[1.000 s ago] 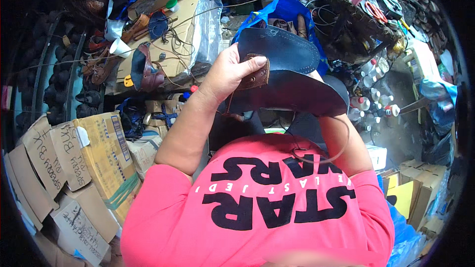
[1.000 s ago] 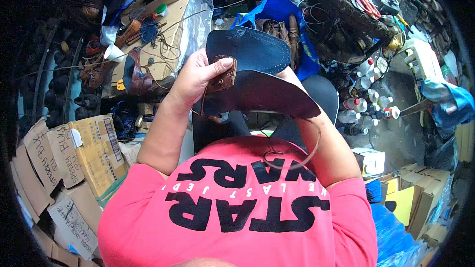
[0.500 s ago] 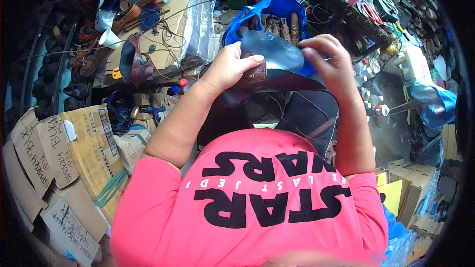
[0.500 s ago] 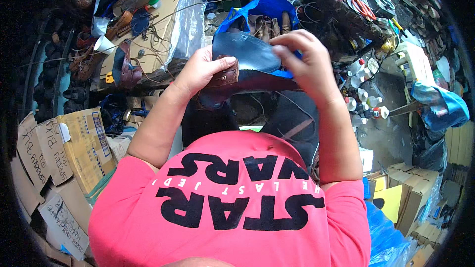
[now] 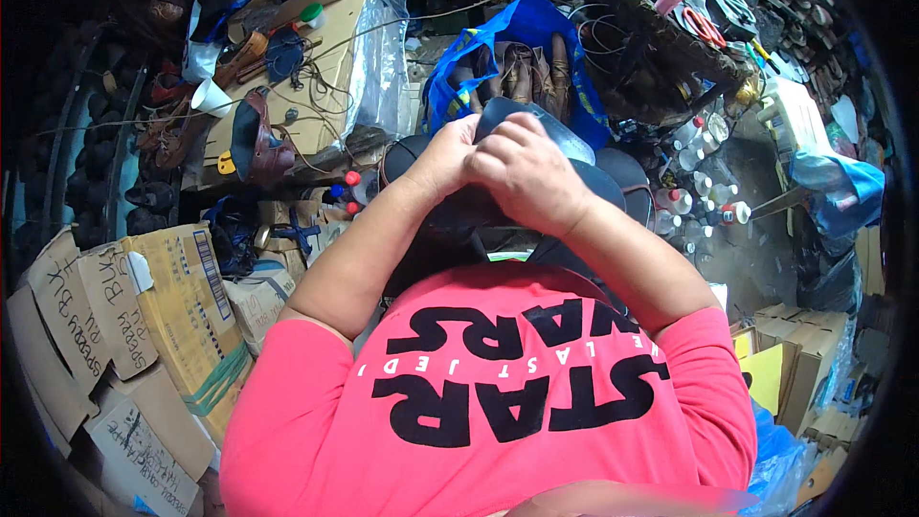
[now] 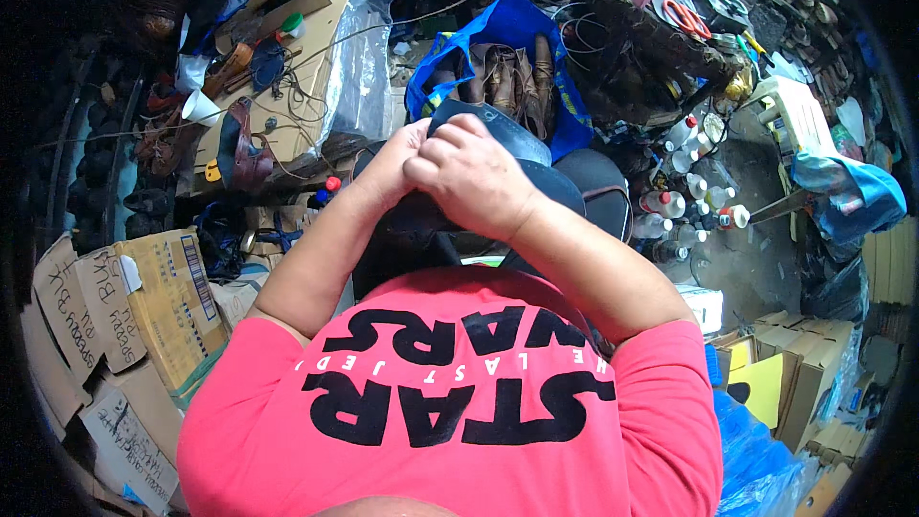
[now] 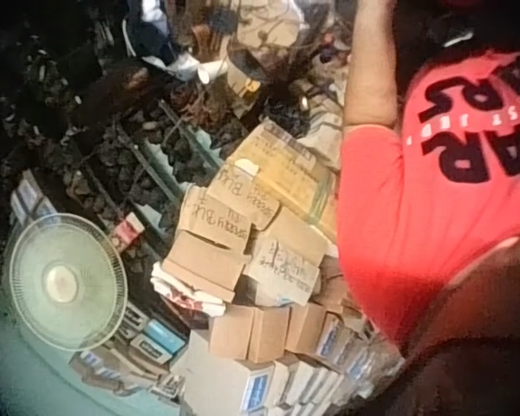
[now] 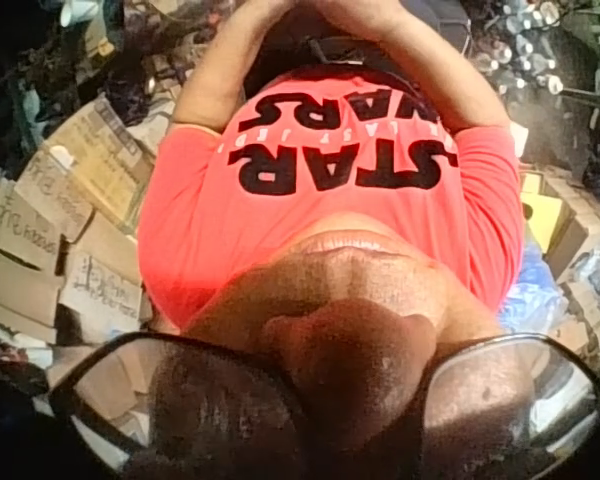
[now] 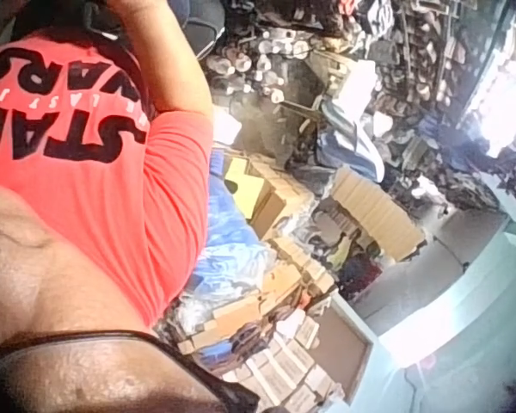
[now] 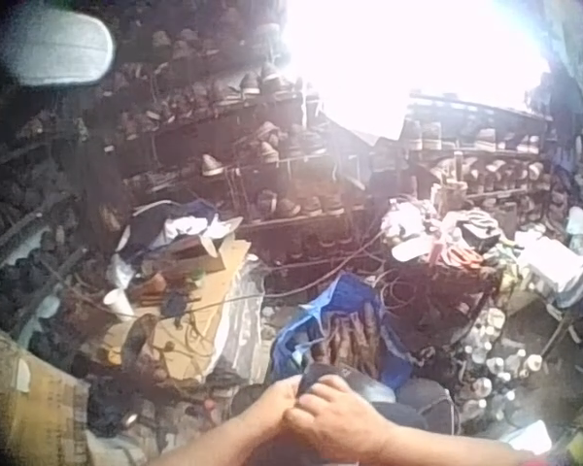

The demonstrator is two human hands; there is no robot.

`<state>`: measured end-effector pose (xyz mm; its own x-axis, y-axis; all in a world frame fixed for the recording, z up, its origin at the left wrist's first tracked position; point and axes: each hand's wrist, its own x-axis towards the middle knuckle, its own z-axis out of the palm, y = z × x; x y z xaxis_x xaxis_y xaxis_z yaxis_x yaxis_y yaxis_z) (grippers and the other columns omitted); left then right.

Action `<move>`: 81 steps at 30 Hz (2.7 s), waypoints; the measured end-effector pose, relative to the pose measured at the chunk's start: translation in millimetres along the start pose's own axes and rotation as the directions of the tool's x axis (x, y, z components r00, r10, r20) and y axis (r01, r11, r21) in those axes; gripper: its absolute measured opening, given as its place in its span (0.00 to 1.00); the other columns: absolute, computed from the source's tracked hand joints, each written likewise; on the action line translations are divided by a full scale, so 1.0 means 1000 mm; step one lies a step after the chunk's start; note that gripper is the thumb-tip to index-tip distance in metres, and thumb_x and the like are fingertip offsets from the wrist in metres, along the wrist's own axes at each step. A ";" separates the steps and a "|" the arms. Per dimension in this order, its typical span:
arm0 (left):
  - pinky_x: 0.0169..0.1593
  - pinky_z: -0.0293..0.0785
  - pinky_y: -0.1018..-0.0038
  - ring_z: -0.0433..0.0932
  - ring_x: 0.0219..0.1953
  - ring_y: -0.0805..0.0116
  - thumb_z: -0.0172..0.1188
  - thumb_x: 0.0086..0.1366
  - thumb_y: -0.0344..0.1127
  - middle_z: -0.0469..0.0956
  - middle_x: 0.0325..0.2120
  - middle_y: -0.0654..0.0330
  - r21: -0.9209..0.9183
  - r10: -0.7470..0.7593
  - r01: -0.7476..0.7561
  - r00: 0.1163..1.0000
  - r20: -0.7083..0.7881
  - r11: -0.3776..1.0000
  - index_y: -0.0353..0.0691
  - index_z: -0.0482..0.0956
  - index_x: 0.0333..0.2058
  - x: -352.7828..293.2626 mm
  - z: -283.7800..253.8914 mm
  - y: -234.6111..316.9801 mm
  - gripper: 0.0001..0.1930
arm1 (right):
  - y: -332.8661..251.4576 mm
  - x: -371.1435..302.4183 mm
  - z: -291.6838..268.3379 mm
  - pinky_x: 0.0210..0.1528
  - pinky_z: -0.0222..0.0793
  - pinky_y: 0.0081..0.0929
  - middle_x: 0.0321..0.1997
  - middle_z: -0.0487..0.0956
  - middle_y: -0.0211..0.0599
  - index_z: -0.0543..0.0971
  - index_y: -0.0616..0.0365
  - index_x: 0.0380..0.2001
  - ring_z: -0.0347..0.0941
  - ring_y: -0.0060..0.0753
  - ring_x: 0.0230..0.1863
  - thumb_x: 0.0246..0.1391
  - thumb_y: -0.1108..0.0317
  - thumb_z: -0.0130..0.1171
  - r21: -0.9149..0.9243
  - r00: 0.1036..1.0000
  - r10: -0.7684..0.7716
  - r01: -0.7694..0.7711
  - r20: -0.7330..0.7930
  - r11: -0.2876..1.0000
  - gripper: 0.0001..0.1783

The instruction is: Hand-stitching and threading leather laces to join a shoe upper to an insole.

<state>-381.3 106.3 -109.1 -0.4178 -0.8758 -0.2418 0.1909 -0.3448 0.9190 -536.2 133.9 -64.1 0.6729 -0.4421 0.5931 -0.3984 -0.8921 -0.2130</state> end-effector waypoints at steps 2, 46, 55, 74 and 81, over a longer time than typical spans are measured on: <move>0.39 0.74 0.73 0.78 0.34 0.73 0.65 0.55 0.35 0.80 0.32 0.59 0.619 0.014 0.089 0.987 -0.160 0.780 0.35 0.74 0.41 0.009 0.011 -0.009 0.17 | -0.027 0.015 0.000 0.44 0.65 0.42 0.30 0.72 0.32 0.73 0.47 0.27 0.70 0.39 0.37 0.40 0.66 0.55 0.125 0.988 -0.143 0.149 -0.058 0.981 0.07; 0.41 0.71 0.79 0.73 0.34 0.80 0.60 0.64 0.41 0.78 0.33 0.65 0.554 0.304 -0.254 0.953 0.002 0.793 0.34 0.73 0.42 -0.034 0.032 0.058 0.16 | 0.039 -0.040 -0.009 0.60 0.60 0.34 0.55 0.73 0.42 0.73 0.59 0.51 0.68 0.38 0.56 0.51 0.70 0.60 0.493 0.895 0.446 -0.392 0.009 0.777 0.22; 0.38 0.73 0.75 0.76 0.36 0.69 0.69 0.44 0.30 0.75 0.39 0.58 0.197 0.406 -0.395 0.914 -0.019 0.897 0.36 0.68 0.52 -0.093 -0.033 0.093 0.33 | 0.081 -0.114 -0.057 0.35 0.69 0.31 0.28 0.75 0.39 0.82 0.58 0.29 0.74 0.38 0.31 0.47 0.64 0.63 0.026 0.705 0.708 -0.708 -0.037 0.706 0.09; 0.39 0.58 0.75 0.61 0.28 0.75 0.50 0.60 0.35 0.60 0.23 0.65 -0.637 0.734 -0.488 0.653 0.188 0.597 0.41 0.60 0.34 -0.137 -0.175 0.165 0.09 | 0.144 -0.375 -0.120 0.25 0.59 0.23 0.25 0.70 0.38 0.71 0.68 0.33 0.61 0.27 0.21 0.53 0.79 0.50 0.896 -0.323 0.930 0.444 0.174 -0.013 0.04; 0.35 0.58 0.79 0.60 0.28 0.77 0.52 0.58 0.32 0.60 0.21 0.67 -0.527 0.745 -0.761 0.589 -0.314 0.379 0.41 0.63 0.35 -0.150 -0.227 0.163 0.09 | 0.124 -0.429 -0.168 0.17 0.48 0.19 0.22 0.67 0.33 0.71 0.64 0.43 0.51 0.21 0.13 0.61 0.70 0.47 0.933 -0.588 0.791 0.354 0.171 0.061 0.10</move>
<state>-85.6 104.9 6.8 0.1755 -0.8784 0.4445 0.8585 0.3575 0.3676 -978.8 228.7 -214.9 -0.6038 -0.4613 -0.6501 0.7956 -0.2982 -0.5273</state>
